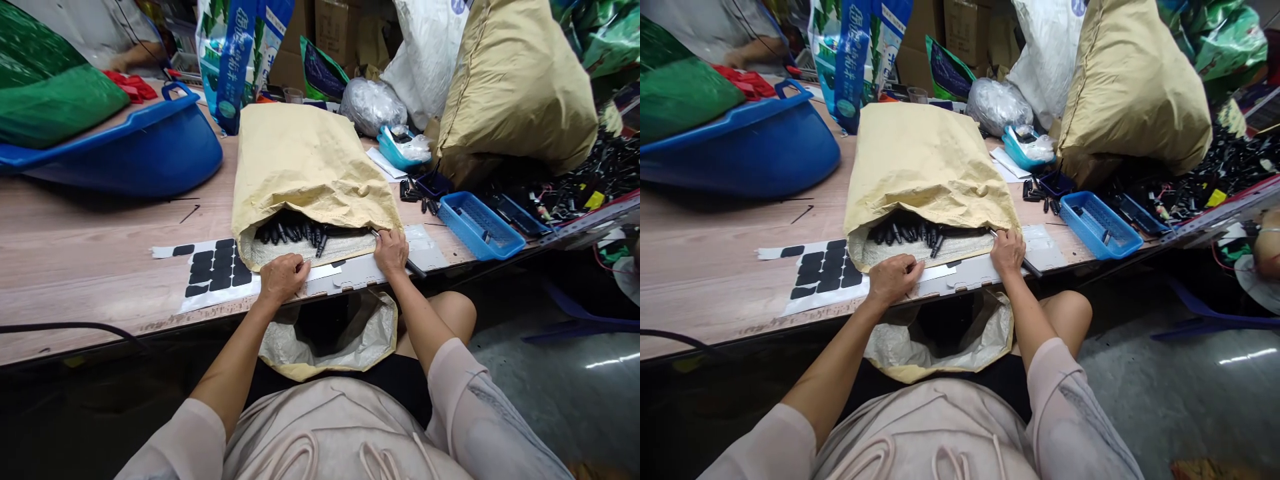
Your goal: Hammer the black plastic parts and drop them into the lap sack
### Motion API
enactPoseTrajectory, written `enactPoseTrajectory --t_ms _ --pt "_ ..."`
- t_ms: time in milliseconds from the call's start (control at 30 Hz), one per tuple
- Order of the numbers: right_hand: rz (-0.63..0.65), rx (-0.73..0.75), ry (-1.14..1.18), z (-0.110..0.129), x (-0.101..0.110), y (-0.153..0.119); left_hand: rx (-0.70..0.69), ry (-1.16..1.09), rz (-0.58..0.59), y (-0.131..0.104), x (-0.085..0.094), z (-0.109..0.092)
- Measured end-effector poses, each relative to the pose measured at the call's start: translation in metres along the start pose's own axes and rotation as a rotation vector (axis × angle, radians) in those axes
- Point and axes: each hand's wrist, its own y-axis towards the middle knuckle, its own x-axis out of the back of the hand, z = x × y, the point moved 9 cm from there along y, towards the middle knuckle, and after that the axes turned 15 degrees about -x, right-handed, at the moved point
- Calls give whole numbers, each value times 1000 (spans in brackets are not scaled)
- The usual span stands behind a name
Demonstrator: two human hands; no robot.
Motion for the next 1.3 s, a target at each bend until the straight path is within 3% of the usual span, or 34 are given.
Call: enactPoseTrajectory --t_ms 1300 --pt "-22 10 54 -3 -7 5 55 -23 78 7 -3 3"
